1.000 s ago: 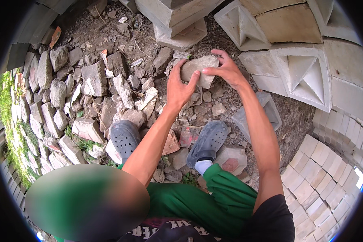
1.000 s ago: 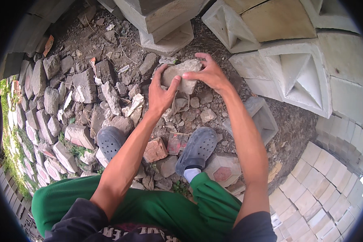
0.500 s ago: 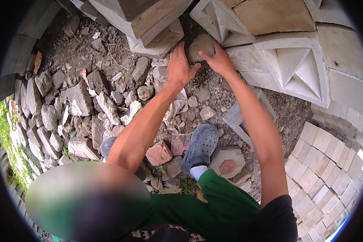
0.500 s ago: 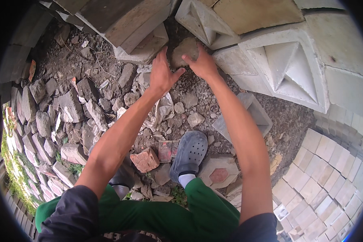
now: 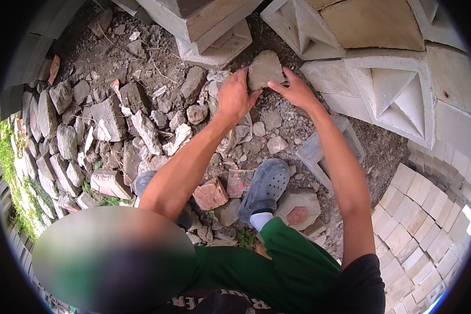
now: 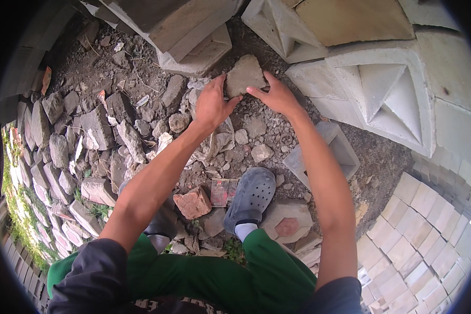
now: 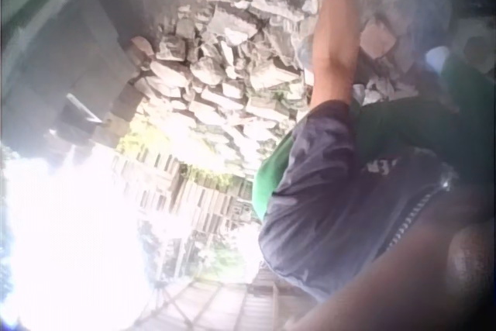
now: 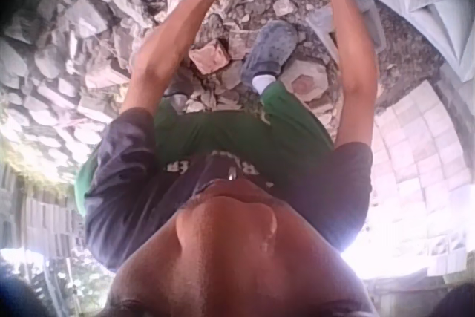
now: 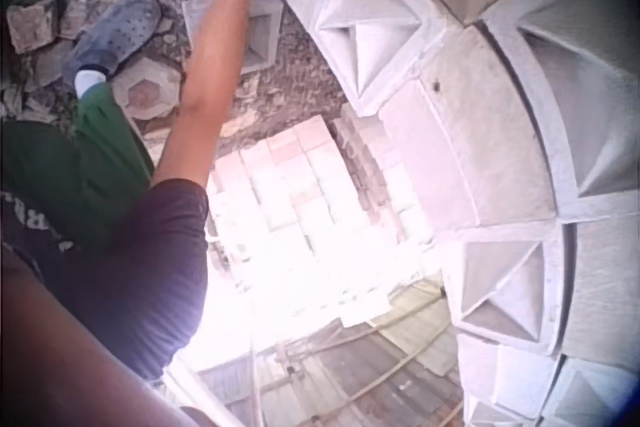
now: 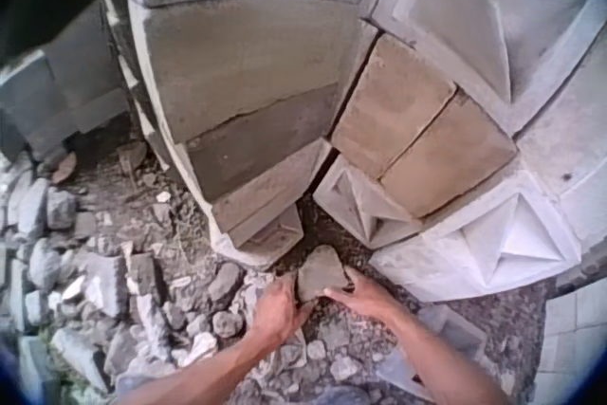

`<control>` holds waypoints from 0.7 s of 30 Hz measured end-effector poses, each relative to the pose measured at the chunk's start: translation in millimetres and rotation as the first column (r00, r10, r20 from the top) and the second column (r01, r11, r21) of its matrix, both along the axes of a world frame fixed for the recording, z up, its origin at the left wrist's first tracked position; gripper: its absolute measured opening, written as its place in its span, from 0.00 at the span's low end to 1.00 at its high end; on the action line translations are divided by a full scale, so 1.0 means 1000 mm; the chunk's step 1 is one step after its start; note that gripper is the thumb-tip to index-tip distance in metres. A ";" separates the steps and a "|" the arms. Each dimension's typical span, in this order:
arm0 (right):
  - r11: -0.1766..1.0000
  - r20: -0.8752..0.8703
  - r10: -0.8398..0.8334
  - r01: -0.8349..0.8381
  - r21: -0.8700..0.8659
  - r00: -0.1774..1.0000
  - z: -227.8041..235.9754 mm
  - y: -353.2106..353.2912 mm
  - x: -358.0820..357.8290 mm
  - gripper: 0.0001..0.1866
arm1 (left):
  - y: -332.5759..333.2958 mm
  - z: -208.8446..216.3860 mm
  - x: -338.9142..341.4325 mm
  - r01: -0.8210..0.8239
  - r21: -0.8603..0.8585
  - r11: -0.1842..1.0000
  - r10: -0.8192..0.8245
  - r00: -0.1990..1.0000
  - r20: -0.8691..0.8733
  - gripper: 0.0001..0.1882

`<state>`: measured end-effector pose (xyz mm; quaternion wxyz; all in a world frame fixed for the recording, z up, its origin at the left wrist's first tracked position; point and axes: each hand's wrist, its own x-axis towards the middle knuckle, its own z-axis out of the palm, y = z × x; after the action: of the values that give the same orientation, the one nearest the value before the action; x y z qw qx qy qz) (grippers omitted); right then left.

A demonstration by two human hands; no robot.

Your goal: The person picks up hollow concrete blocks from a pile and carries them to a stack, placing them one by one. The person also squats to arrange small stones on the ground before resuming the block stacking.

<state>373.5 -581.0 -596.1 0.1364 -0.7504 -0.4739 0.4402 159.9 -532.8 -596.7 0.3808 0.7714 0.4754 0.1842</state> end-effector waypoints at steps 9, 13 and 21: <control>0.929 -0.328 -0.347 0.275 -0.248 0.878 0.034 0.012 -0.033 0.44 | -0.002 0.065 -0.018 0.024 -0.018 1.000 -0.027 0.984 -0.175 0.32; 0.904 -0.296 -0.275 0.141 -0.402 0.915 0.040 -0.015 -0.068 0.43 | -0.005 0.080 -0.063 0.231 0.011 0.973 -0.226 0.962 -0.154 0.34; 0.792 -0.124 0.380 -0.392 -0.469 0.916 0.043 -0.012 -0.122 0.44 | 0.003 0.069 -0.153 0.587 -0.110 0.802 -0.591 0.755 -0.284 0.35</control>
<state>251.2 -592.9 -553.3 -0.1428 -0.6426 -0.4900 0.5715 6.7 -529.8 -527.7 0.3469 0.8976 0.2629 -0.0691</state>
